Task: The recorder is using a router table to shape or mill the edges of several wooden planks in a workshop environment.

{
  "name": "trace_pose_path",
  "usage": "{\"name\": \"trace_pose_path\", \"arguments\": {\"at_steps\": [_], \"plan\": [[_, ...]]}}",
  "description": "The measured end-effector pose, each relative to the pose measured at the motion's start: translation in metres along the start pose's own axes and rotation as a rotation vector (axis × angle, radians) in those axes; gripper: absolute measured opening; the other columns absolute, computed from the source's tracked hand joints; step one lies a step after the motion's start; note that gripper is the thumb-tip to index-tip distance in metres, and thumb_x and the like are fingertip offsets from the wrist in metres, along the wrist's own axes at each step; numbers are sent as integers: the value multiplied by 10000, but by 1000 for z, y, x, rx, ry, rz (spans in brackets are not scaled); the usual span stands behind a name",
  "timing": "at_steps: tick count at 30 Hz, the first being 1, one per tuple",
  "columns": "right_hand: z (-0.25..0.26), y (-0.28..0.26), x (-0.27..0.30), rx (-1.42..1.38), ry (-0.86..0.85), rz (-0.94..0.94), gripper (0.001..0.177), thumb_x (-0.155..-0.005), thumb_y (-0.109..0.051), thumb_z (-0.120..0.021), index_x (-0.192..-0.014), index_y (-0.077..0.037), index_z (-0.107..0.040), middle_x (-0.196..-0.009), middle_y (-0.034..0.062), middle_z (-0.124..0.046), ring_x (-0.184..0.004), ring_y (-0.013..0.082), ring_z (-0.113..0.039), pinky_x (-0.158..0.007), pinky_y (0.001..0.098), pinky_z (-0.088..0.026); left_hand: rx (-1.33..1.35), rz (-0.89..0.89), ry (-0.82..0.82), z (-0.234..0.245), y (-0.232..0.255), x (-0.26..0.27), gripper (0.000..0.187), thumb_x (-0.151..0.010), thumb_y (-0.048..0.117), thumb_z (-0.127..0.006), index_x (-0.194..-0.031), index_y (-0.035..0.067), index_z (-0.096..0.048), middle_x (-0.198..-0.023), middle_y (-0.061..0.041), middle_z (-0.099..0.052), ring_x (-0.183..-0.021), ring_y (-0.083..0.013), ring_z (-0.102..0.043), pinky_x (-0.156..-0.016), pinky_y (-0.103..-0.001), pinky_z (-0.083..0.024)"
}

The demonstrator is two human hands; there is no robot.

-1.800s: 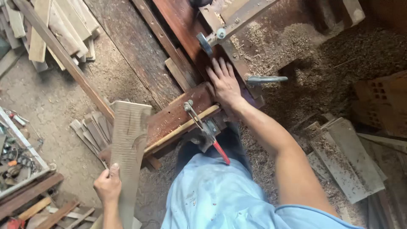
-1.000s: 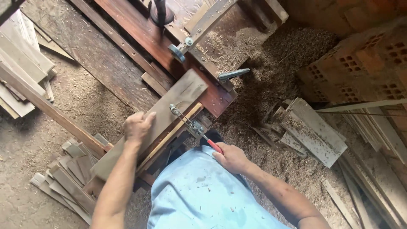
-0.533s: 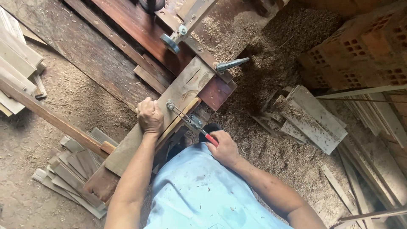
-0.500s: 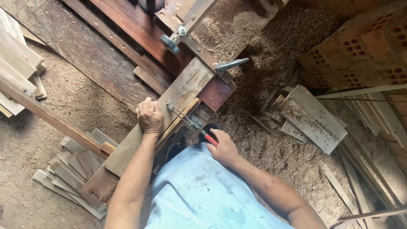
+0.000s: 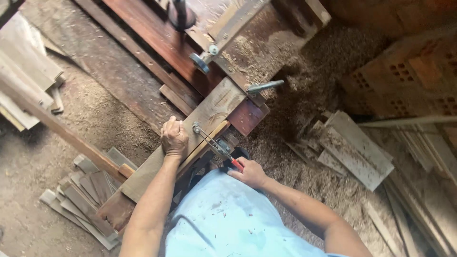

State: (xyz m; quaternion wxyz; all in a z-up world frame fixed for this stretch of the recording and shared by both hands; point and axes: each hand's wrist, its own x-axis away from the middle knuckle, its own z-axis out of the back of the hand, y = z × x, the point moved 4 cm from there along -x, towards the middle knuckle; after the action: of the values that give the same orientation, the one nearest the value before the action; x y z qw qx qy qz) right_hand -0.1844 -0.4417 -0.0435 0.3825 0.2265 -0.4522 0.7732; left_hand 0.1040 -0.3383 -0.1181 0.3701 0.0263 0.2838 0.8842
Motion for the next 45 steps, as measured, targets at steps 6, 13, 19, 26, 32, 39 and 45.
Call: {"name": "trace_pose_path", "arguments": {"at_steps": [6,13,19,26,32,39,45], "plan": [[54,-26,-51,29,374,537,435,-894,-413,-724,-1198,-105,-684,-1129,133,-717,-1096,332,-682,-986,432,-544,-120,-74,-294,65,61,16,783,-660,628,-847,-1027,-39,-663,-1480,-378,-363,-1448,-537,-213,-1149,-705,-117],[70,-116,-146,437,485,906,725,-841,-475,-715,-1403,-43,-563,-1518,239,-475,-1460,443,-394,-1227,554,-270,-242,77,-620,51,51,23,684,-578,535,-914,-1022,95,-638,-1612,-316,-164,-1537,-463,-39,-1212,-690,-22],[68,-162,-205,489,343,861,821,-848,-527,-682,-1487,-48,-489,-1597,240,-371,-1489,448,-284,-1226,591,-195,-349,-3,-584,56,6,-36,655,-558,522,-931,-987,119,-645,-1573,-332,-214,-1480,-481,-129,-1127,-710,-119],[76,-202,-263,321,358,889,819,-836,-527,-685,-1478,-54,-492,-1590,190,-392,-1544,408,-251,-1233,592,-177,-380,-114,-436,69,-28,-96,646,-455,576,-933,-896,161,-709,-1451,-289,-361,-1381,-438,-297,-1053,-633,-275],[75,-229,-291,402,427,906,813,-847,-574,-669,-1478,-85,-517,-1583,166,-424,-1545,364,-279,-1261,578,-130,-388,-116,-392,82,-47,-129,673,-409,591,-935,-899,182,-720,-1461,-273,-400,-1370,-423,-343,-1038,-601,-323],[88,-266,-314,476,400,883,805,-874,-598,-616,-1474,-70,-521,-1585,171,-425,-1539,357,-293,-1262,550,-106,-396,-128,-402,93,-63,-166,695,-382,602,-940,-892,175,-739,-1437,-268,-407,-1343,-421,-356,-1026,-609,-329],[92,-274,-324,492,374,881,796,-893,-583,-617,-1488,-66,-510,-1603,178,-407,-1551,361,-285,-1273,555,-111,-378,-118,-413,95,-70,-181,676,-414,599,-948,-887,167,-732,-1434,-273,-398,-1334,-424,-356,-1016,-604,-334]]}}
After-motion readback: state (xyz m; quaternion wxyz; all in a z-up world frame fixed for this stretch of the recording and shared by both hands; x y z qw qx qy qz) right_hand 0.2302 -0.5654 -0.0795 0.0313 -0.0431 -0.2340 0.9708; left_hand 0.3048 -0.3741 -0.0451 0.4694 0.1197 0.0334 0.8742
